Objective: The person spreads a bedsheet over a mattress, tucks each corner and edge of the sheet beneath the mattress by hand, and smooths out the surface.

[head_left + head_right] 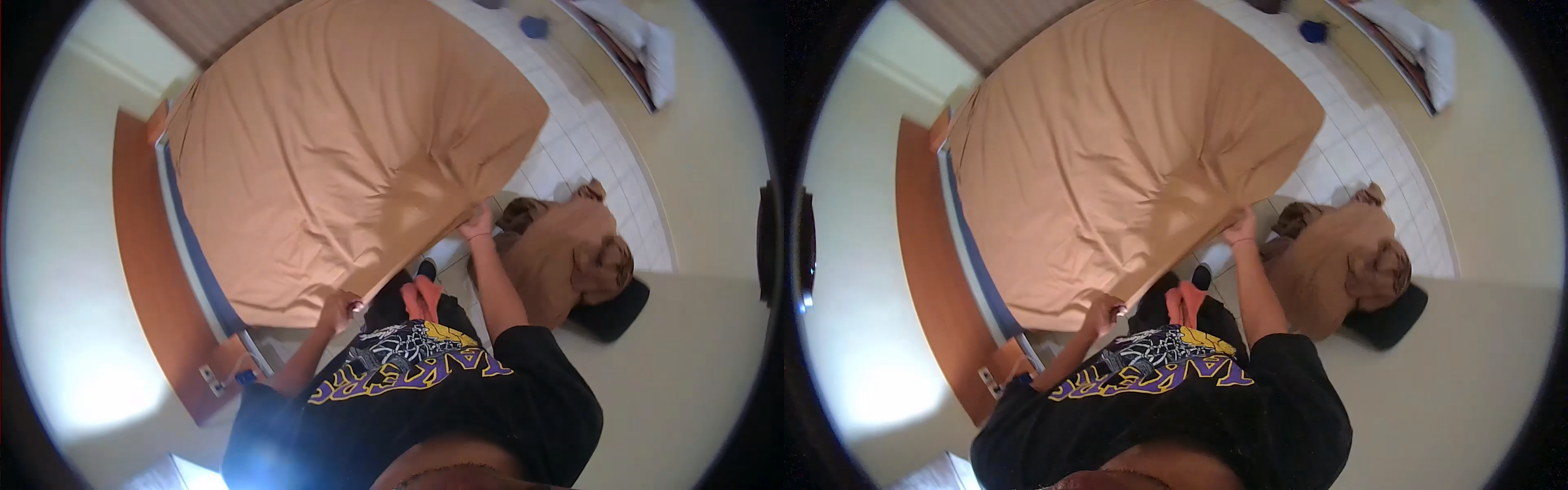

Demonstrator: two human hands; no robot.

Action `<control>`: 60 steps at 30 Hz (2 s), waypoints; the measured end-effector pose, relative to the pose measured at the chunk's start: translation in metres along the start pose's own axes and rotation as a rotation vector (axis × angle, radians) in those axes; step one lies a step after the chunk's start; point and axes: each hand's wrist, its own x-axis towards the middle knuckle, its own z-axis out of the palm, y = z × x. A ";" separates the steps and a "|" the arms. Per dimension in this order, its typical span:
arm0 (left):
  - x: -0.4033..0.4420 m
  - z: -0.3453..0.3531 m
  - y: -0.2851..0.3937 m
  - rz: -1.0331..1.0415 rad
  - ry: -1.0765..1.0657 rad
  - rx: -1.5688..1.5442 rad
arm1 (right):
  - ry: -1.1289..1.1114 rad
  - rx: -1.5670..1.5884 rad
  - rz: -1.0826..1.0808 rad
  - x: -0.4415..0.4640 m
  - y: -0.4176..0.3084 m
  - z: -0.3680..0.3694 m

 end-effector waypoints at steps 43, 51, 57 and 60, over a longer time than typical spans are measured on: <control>0.757 0.272 0.471 -0.562 0.351 -0.409 | -0.045 -1.979 0.646 0.319 -0.609 0.287; 0.717 0.455 0.503 -1.457 0.124 -0.187 | -0.745 -2.837 -0.237 0.526 -0.597 0.194; 0.901 0.500 0.390 -1.639 0.650 -1.012 | -0.420 -3.040 -0.066 0.638 -0.578 0.286; 1.013 0.563 0.312 -1.243 1.082 -1.679 | -0.620 -3.139 -0.116 0.688 -0.592 0.281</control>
